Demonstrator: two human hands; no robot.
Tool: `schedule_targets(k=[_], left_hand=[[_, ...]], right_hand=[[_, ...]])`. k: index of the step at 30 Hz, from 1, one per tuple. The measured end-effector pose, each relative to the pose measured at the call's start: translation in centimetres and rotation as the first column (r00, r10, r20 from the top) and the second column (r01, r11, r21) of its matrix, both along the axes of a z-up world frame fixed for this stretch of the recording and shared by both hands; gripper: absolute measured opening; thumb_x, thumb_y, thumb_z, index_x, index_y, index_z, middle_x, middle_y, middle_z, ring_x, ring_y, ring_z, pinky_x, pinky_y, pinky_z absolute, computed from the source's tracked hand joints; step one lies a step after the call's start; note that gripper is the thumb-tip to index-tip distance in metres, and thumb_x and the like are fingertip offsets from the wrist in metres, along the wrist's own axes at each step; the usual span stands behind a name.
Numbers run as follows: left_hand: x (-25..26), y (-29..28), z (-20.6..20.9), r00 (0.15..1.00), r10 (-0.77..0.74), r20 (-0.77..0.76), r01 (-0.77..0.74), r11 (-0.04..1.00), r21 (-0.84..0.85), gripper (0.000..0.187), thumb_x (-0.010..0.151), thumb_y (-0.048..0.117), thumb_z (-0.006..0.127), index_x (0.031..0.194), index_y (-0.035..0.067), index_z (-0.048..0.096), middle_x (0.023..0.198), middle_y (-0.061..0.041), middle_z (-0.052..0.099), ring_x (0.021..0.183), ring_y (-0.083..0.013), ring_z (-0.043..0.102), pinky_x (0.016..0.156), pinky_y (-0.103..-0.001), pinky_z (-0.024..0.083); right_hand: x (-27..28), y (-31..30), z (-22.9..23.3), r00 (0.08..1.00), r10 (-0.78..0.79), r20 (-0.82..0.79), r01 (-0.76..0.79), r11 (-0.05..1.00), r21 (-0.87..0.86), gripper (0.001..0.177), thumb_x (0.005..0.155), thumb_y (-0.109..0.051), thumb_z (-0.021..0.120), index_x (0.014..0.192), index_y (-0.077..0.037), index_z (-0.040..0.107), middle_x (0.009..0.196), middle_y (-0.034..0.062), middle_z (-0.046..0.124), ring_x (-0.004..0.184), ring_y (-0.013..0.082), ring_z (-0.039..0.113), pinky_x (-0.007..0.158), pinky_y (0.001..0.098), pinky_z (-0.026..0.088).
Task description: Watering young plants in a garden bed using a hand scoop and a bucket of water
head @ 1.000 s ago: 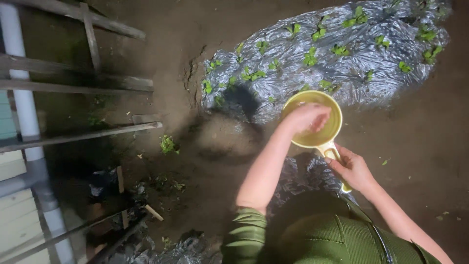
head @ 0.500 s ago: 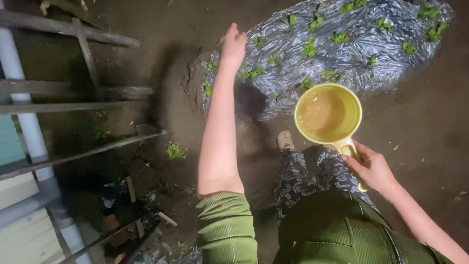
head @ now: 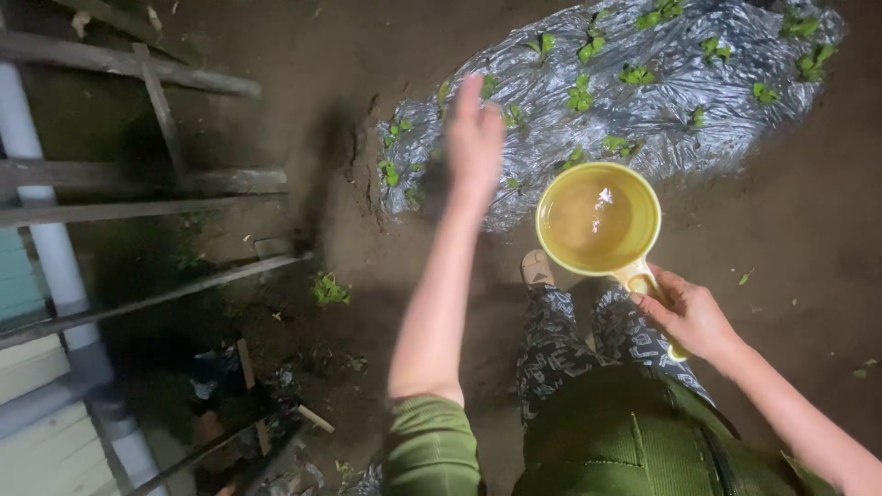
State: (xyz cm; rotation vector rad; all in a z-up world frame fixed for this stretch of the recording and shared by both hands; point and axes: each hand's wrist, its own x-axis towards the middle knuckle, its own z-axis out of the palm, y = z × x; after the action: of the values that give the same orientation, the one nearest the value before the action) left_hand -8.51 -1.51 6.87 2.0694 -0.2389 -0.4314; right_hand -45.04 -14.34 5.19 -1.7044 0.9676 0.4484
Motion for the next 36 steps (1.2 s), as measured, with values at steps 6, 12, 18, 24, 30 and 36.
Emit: schedule_targets(k=[6,12,18,24,30,36], left_hand=[[-14.1,-2.0,1.7,0.929,-0.347,-0.127,0.334,0.936,-0.112,0.037,0.106,0.019,0.047,0.142,0.011,0.054,0.092,-0.004,0.07,0.047,-0.0061,0.047,0.042,-0.018,0.044],[-19.0,1.0,0.0,0.98,-0.151,-0.128,0.122,0.97,-0.211,0.038,0.105,0.01,0.046,0.141,0.011,0.058,0.133,-0.017,0.065,0.128,-0.0359,0.06,0.111,-0.048,0.046],[-18.1,5.5,2.2,0.981,0.129,-0.144,-0.167,0.941,-0.295,0.037,0.103,0.005,0.049,0.137,0.011,0.063,0.131,-0.016,0.067,0.125,-0.0329,0.062,0.11,-0.045,0.047],[-20.5,9.5,2.5,0.907,0.419,-0.042,-0.4,0.826,-0.397,0.046,0.094,-0.01,0.051,0.134,0.007,0.063,0.126,-0.017,0.071,0.116,-0.0306,0.068,0.102,-0.044,0.053],[-22.9,13.0,1.0,0.845,0.528,-0.088,-0.512,0.75,-0.419,0.048,0.094,-0.014,0.045,0.135,0.006,0.061,0.127,-0.013,0.069,0.115,-0.0236,0.066,0.104,-0.038,0.051],[-23.6,15.2,-0.1,0.817,0.577,-0.03,-0.532,0.732,-0.425,0.043,0.097,-0.013,0.046,0.135,0.002,0.059,0.126,-0.014,0.068,0.116,-0.0234,0.066,0.104,-0.037,0.051]], right_hand=[[2.9,0.1,0.9,0.978,0.201,0.063,-0.195,0.977,-0.091,0.062,0.092,-0.026,0.068,0.15,-0.009,0.054,0.062,0.0015,0.049,0.048,0.0146,0.035,0.045,0.0329,0.032],[4.1,1.5,-0.8,0.937,0.336,0.092,-0.301,0.915,-0.27,0.044,0.082,-0.034,0.08,0.115,-0.006,0.072,0.12,0.0146,0.075,0.104,0.045,0.069,0.082,0.0583,0.056],[6.9,3.3,2.8,0.893,0.442,0.09,-0.412,0.88,-0.236,0.04,0.084,-0.034,0.078,0.113,-0.006,0.073,0.114,0.018,0.077,0.103,0.047,0.07,0.082,0.0584,0.057],[6.8,2.7,3.1,0.829,0.558,0.031,-0.538,0.812,-0.225,0.057,0.083,-0.039,0.077,0.131,-0.009,0.068,0.112,0.0181,0.078,0.103,0.0446,0.073,0.088,0.0562,0.058],[7.3,1.4,3.7,0.746,0.662,-0.07,-0.657,0.716,-0.236,0.057,0.084,-0.04,0.073,0.133,-0.013,0.066,0.101,0.0205,0.081,0.1,0.0437,0.075,0.09,0.0563,0.059],[5.0,3.0,3.8,0.86,0.51,0.02,-0.494,0.841,-0.222,0.034,0.083,-0.035,0.08,0.103,-0.007,0.076,0.091,0.0213,0.08,0.09,0.0426,0.078,0.075,0.0521,0.058]])
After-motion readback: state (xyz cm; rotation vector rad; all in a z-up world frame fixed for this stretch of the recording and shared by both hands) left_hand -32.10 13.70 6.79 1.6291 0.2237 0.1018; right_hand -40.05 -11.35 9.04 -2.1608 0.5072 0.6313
